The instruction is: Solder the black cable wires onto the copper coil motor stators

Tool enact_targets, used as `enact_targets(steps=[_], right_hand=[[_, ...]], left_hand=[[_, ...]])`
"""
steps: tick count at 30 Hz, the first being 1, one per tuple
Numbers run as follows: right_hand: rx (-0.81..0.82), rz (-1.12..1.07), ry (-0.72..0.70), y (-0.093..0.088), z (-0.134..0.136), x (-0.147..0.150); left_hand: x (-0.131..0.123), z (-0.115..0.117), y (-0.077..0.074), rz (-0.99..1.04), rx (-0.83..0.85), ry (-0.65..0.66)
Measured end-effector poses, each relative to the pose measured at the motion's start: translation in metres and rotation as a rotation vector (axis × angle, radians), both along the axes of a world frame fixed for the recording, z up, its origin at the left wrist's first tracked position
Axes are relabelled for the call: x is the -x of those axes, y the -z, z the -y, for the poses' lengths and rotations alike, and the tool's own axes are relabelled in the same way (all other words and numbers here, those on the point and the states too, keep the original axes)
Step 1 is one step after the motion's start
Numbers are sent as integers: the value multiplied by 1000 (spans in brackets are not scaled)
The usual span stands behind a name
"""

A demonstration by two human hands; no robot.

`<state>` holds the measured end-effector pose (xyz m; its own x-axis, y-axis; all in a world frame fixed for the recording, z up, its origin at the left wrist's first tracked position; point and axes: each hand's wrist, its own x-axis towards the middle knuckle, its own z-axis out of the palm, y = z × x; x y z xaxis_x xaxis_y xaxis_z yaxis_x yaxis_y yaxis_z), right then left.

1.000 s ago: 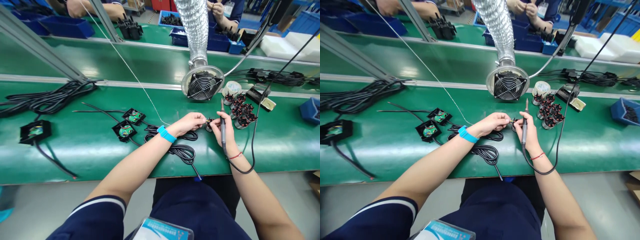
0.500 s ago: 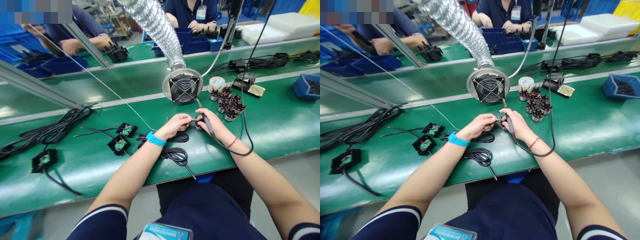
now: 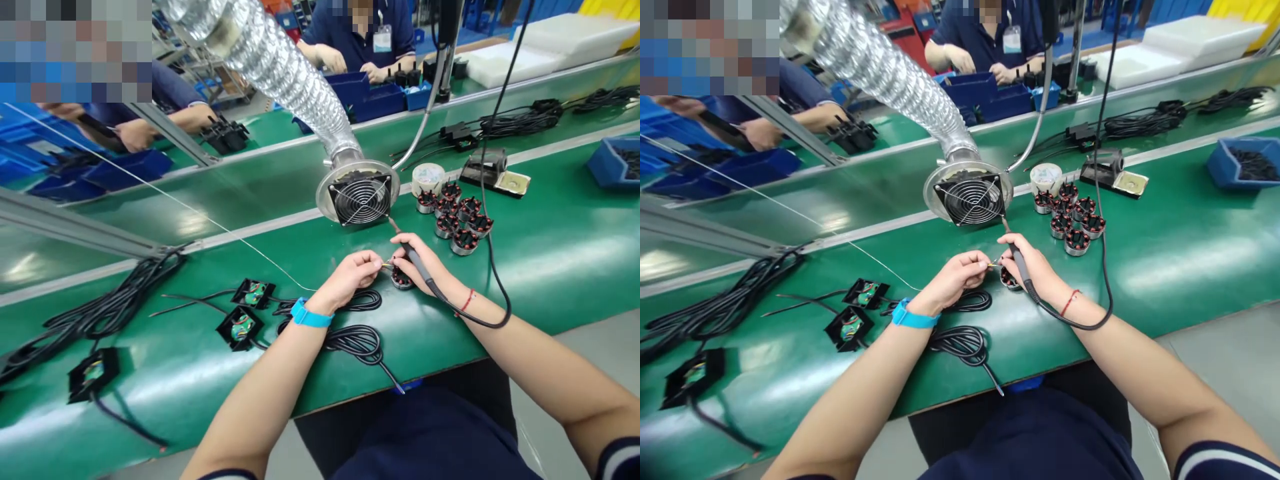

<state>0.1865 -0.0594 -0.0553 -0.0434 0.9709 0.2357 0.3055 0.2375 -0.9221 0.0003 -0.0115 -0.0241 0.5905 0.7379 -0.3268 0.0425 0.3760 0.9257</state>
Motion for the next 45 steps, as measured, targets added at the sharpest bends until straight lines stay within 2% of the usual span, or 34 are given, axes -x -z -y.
enact_targets(steps=[3,5,11,13,17,24,30,36,40,45], right_hand=[[-34,-162,3,-4,5,2],[-52,-190,-5,-7,6,1],[-167,87,-136,-21,9,-8],[-177,111,-171,-25,9,-8],[-97,65,-149,-25,7,-1],[36,-31,-91,-15,8,-1],[51,-63,-67,-12,7,0],[-77,183,90,-19,24,-6],[-116,410,100,-23,39,1],[-105,442,153,-23,40,14]], left_hand=[[0,2,0,22,4,-2],[0,2,0,31,10,14],[2,5,-1,17,-29,3],[3,5,-1,8,-37,16],[5,4,1,18,-58,46],[5,4,5,2,-63,46],[4,4,5,-44,-88,38],[2,5,5,-77,-111,4],[0,5,5,-69,-103,1],[-2,6,4,-44,-138,4]])
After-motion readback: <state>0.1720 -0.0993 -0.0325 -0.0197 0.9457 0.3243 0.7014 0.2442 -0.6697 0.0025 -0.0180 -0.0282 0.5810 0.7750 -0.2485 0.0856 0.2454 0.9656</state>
